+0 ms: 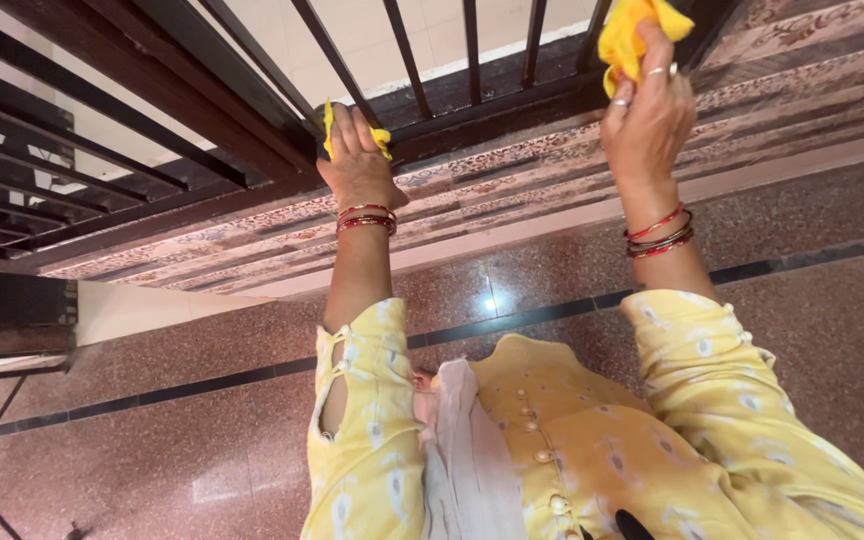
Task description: The person wipes the vertical bars of a metal grill gate using a yellow cloth, cleaning each bar individually from top to bottom.
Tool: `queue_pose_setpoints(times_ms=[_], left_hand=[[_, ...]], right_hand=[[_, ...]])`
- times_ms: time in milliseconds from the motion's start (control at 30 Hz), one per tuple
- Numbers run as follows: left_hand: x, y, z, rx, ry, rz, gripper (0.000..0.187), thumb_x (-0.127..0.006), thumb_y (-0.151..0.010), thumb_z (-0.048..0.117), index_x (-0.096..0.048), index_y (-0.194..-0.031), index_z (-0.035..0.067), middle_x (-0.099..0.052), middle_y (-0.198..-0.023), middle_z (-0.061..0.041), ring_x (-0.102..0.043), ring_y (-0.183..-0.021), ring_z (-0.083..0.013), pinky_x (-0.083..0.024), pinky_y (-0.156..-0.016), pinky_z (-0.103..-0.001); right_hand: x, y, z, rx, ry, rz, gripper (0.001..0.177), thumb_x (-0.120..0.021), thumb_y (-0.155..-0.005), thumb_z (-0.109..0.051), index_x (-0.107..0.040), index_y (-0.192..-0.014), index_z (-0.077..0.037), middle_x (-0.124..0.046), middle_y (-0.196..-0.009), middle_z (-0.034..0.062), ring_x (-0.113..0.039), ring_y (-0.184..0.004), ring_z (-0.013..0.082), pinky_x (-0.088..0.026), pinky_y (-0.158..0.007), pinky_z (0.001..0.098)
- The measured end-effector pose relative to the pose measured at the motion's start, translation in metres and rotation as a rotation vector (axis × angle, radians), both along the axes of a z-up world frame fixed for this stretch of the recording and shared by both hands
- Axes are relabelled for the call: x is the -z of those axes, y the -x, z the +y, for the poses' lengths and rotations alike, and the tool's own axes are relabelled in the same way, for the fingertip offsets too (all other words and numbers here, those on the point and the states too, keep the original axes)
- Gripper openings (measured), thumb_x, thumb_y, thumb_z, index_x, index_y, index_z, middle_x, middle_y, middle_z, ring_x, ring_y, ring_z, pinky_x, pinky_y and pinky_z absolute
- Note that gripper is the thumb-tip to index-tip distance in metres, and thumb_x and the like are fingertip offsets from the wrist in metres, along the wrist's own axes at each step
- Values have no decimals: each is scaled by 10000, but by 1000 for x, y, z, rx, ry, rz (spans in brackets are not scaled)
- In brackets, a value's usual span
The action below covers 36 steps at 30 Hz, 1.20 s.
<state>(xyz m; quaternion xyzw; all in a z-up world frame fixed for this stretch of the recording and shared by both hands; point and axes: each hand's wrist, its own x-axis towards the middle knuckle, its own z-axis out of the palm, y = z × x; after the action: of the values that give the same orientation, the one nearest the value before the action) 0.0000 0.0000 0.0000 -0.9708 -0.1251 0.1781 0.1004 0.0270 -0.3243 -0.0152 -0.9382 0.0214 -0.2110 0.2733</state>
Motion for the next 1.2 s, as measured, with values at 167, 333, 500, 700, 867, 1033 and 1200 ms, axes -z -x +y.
queue_pose_setpoints(times_ms=[167,333,500,700,867,1033,1200], left_hand=[[1,3,0,10,0,-15,1414,-852,-689,573,51,-1627,21,82,-1706,-184,-26,-1582,-269,-432,-1067,-503],[6,-1,3,21,-10,-47,1383,-851,-696,538,44,-1621,34,71,-1697,-182,-55,-1568,-265,-396,-1100,-517],[7,0,3,7,25,-38,1338,-838,-718,485,40,-1622,37,59,-1693,-174,-71,-1570,-253,-400,-1092,-523],[6,1,3,22,23,-75,1332,-845,-715,474,36,-1619,50,44,-1695,-170,-69,-1567,-255,-398,-1089,-530],[2,4,2,22,38,-55,1413,-876,-677,558,33,-1630,47,39,-1704,-166,-71,-1576,-261,-373,-1131,-535],[1,3,3,41,38,-50,1403,-868,-683,571,31,-1625,50,50,-1699,-172,-54,-1570,-265,-375,-1124,-535],[1,3,5,42,57,-54,1371,-845,-705,588,26,-1621,59,46,-1700,-153,-61,-1568,-260,-380,-1120,-549]], right_hand=[[25,-13,18,-166,245,-304,531,-667,-846,179,-612,-1355,41,-600,-1458,265,-521,-1374,412,-467,-1131,451],[42,-36,12,-211,276,-285,462,-649,-837,193,-664,-1286,87,-536,-1521,296,-491,-1434,434,-382,-1233,471],[31,-43,6,-261,233,-195,548,-596,-764,232,-707,-1276,70,-578,-1459,282,-532,-1376,430,-397,-1212,459],[37,-35,9,-191,248,-325,465,-674,-838,181,-738,-1262,1,-661,-1412,257,-576,-1355,395,-451,-1184,454],[25,-2,14,-126,251,-397,367,-750,-863,106,-765,-1203,-31,-753,-1174,156,-651,-1130,302,-548,-957,424],[31,-2,45,-194,182,-505,395,-799,-968,16,-708,-1347,-46,-754,-1201,102,-636,-1074,247,-578,-805,313],[33,-1,62,-166,392,-368,637,-787,-749,39,-684,-1375,-13,-695,-1344,210,-636,-984,259,-602,-667,296]])
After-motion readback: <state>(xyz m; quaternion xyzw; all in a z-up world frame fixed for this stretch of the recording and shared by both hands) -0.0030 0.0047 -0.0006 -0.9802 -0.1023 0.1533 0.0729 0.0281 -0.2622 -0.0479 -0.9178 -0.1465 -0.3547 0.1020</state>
